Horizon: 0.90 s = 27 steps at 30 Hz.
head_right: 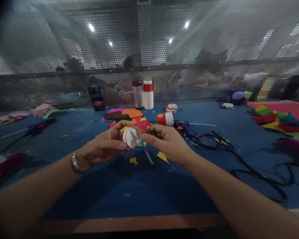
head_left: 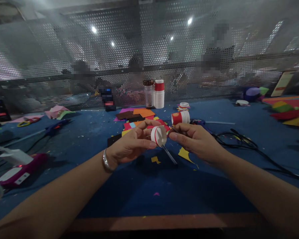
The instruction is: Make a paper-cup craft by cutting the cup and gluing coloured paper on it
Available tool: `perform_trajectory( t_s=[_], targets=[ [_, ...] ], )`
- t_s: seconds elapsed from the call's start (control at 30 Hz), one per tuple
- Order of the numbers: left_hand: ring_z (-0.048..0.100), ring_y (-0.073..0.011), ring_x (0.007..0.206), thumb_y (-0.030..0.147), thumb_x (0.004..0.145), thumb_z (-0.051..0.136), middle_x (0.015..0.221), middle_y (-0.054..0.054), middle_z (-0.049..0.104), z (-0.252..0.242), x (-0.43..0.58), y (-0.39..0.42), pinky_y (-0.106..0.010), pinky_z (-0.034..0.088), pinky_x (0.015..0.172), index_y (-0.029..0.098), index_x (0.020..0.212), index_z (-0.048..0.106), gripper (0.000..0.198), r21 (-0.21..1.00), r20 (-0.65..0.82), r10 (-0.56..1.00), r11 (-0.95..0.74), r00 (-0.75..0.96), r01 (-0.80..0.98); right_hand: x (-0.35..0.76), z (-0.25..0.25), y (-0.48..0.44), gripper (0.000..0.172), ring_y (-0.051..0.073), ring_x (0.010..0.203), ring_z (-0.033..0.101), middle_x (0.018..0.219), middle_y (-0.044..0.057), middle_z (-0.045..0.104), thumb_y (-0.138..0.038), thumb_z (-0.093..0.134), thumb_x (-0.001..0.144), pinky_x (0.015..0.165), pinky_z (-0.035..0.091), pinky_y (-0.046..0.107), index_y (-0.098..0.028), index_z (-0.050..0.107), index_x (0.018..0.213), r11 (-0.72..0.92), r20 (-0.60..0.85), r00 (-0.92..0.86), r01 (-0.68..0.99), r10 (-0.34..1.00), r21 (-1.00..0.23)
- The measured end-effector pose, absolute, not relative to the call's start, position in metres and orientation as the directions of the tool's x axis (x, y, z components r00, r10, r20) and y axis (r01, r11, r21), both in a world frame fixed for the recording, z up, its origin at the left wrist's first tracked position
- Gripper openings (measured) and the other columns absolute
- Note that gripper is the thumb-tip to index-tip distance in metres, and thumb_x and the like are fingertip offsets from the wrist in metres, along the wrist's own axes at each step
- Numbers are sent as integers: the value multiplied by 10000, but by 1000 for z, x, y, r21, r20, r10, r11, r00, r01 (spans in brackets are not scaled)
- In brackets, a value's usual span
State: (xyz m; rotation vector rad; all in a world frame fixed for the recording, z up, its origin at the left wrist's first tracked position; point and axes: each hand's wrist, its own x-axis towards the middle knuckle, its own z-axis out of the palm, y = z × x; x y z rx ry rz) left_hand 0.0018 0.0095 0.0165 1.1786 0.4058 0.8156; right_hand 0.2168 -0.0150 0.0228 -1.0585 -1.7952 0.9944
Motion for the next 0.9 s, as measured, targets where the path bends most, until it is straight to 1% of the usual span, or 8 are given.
perform_trajectory(
  t_s=[0.1, 0.17, 0.37, 0.5, 0.57, 0.77, 0.83, 0.9],
  targets=[
    [626, -112, 799, 3, 641, 768, 916, 16, 669, 14, 3, 9, -228, 473, 731, 240, 1028, 616, 478, 939, 154, 728, 103, 669, -328, 216, 23, -14, 240, 108, 624, 456, 711, -19, 534, -413, 658, 814, 577, 375, 257, -179, 613, 787, 366, 267, -329, 291, 906, -884],
    [625, -117, 816, 7, 636, 776, 918, 16, 655, 12, 4, 9, -236, 476, 746, 241, 1015, 606, 477, 943, 181, 717, 67, 673, -325, 216, 22, -13, 207, 125, 672, 488, 737, -6, 555, -377, 659, 798, 619, 402, 270, -182, 598, 766, 388, 285, -336, 299, 898, -872],
    [608, -119, 824, 29, 645, 797, 943, 11, 626, 8, 4, 11, -240, 478, 738, 250, 1009, 608, 466, 954, 212, 692, 7, 690, -300, 217, 20, -13, 206, 104, 594, 390, 655, -41, 433, -337, 642, 786, 549, 334, 251, -191, 526, 697, 462, 359, -316, 366, 878, -808],
    [599, -150, 954, 72, 650, 819, 1161, -36, 602, 5, 4, 12, -258, 485, 795, 256, 1134, 622, 555, 962, 255, 707, -119, 660, -244, 217, 19, -15, 222, 124, 628, 426, 689, -17, 484, -379, 630, 814, 574, 349, 266, -190, 541, 738, 451, 358, -284, 418, 889, -789],
    [594, -165, 995, 92, 665, 815, 1209, -54, 586, 4, 4, 13, -276, 486, 827, 249, 1159, 608, 558, 956, 292, 713, -205, 638, -208, 216, 19, -15, 258, 131, 643, 440, 712, -8, 502, -421, 639, 821, 585, 354, 273, -189, 546, 758, 437, 349, -271, 428, 897, -791],
    [614, -139, 885, 83, 695, 759, 1041, -23, 609, -1, 4, 23, -257, 501, 775, 226, 1087, 510, 486, 874, 467, 731, -467, 498, -133, 218, 17, -14, 364, 132, 644, 431, 722, -8, 495, -537, 597, 860, 578, 335, 272, -187, 562, 765, 442, 331, -299, 495, 895, -748],
    [617, -140, 894, 68, 692, 749, 1037, -22, 607, -1, 3, 25, -261, 505, 787, 221, 1080, 496, 488, 837, 518, 710, -536, 478, -111, 219, 17, -14, 370, 135, 647, 441, 723, -7, 508, -543, 574, 881, 580, 337, 271, -188, 573, 776, 442, 315, -316, 529, 895, -725],
    [611, -146, 938, 62, 704, 737, 1084, -33, 593, -2, 3, 26, -272, 506, 816, 220, 1093, 495, 485, 816, 534, 699, -574, 475, -71, 219, 16, -13, 364, 144, 662, 467, 745, 6, 547, -537, 556, 899, 591, 348, 278, -187, 604, 812, 438, 295, -332, 555, 896, -707]
  ],
)
